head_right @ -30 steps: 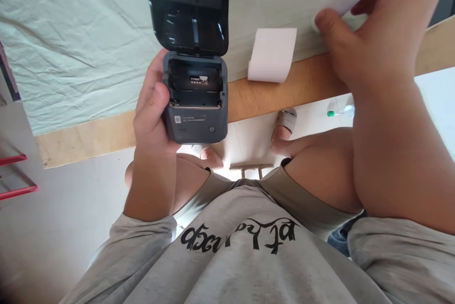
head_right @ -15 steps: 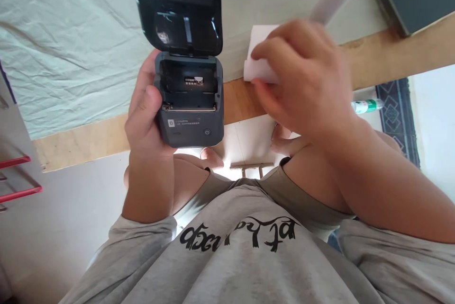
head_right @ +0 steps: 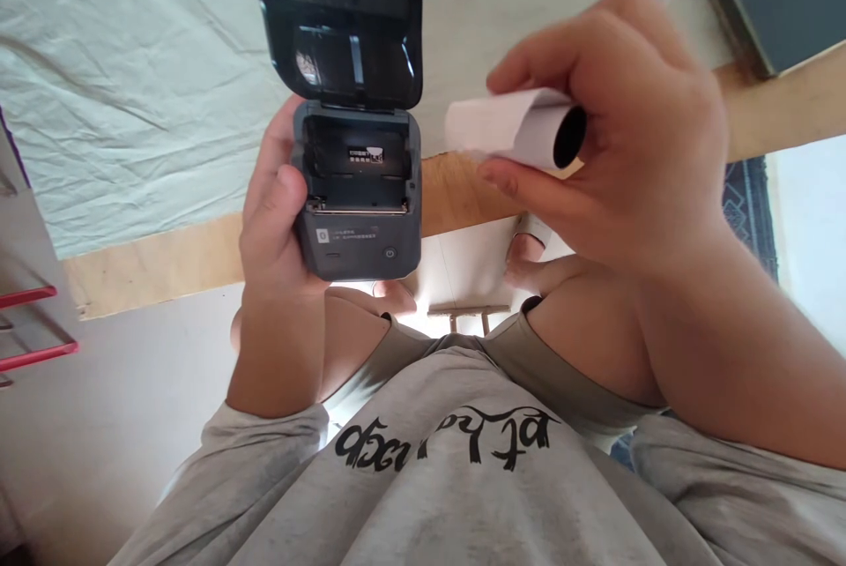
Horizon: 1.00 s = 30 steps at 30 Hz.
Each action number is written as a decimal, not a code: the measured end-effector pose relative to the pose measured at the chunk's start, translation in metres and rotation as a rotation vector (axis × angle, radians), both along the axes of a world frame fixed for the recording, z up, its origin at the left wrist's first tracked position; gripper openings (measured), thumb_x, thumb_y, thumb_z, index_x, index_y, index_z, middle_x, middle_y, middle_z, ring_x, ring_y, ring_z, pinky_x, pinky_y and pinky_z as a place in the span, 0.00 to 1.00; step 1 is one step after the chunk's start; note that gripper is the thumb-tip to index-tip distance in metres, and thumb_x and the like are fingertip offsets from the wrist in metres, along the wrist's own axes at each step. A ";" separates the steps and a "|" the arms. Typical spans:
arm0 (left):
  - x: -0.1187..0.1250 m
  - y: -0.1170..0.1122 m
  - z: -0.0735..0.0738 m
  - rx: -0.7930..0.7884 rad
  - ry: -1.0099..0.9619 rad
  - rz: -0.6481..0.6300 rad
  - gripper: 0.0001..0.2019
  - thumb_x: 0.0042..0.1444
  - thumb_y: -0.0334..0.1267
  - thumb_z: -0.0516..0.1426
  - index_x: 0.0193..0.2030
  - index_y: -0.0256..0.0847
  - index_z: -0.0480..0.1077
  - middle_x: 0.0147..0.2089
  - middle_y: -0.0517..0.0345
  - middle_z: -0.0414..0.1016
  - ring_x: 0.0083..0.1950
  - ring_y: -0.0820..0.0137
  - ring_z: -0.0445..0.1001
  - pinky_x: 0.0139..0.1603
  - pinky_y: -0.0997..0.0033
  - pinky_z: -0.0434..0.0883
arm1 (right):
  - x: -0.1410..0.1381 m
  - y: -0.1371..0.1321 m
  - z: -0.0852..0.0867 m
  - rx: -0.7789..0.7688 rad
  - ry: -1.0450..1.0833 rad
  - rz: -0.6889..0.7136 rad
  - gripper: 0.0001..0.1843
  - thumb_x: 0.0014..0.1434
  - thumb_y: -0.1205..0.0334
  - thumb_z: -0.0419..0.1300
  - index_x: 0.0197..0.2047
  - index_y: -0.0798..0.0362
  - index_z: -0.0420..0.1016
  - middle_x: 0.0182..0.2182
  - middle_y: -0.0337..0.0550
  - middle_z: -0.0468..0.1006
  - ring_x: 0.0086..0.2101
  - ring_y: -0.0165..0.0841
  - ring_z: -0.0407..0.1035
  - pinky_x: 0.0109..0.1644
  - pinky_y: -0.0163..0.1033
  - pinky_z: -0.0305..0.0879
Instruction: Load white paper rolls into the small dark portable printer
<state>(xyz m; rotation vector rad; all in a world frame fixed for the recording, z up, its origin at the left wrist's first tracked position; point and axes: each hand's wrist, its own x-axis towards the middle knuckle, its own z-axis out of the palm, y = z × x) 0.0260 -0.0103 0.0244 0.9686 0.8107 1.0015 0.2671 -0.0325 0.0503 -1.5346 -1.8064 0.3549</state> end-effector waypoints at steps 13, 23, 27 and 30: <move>-0.001 0.001 -0.003 0.046 -0.031 -0.017 0.18 0.62 0.48 0.54 0.57 0.51 0.64 0.54 0.52 0.73 0.49 0.57 0.74 0.43 0.55 0.74 | -0.006 0.004 -0.011 -0.064 0.369 0.115 0.17 0.50 0.51 0.71 0.36 0.52 0.72 0.34 0.41 0.76 0.31 0.26 0.65 0.34 0.37 0.56; -0.002 0.000 -0.003 0.016 -0.068 0.003 0.19 0.60 0.48 0.58 0.57 0.52 0.66 0.54 0.58 0.74 0.61 0.56 0.71 0.56 0.55 0.71 | -0.033 0.004 0.004 0.028 0.373 0.154 0.12 0.53 0.66 0.64 0.34 0.51 0.62 0.38 0.38 0.71 0.39 0.27 0.67 0.41 0.36 0.65; -0.003 0.002 -0.007 0.031 -0.069 0.041 0.17 0.61 0.46 0.58 0.56 0.51 0.68 0.52 0.62 0.76 0.67 0.57 0.65 0.66 0.54 0.65 | -0.055 0.005 0.000 0.183 0.192 0.288 0.09 0.62 0.59 0.58 0.35 0.50 0.61 0.41 0.40 0.74 0.46 0.30 0.70 0.53 0.41 0.67; -0.006 0.005 -0.012 0.102 -0.097 0.023 0.18 0.58 0.48 0.60 0.55 0.53 0.70 0.50 0.64 0.77 0.71 0.55 0.58 0.71 0.54 0.60 | -0.071 0.008 -0.007 0.288 0.043 0.306 0.08 0.63 0.62 0.57 0.35 0.50 0.60 0.43 0.41 0.75 0.43 0.29 0.71 0.47 0.40 0.68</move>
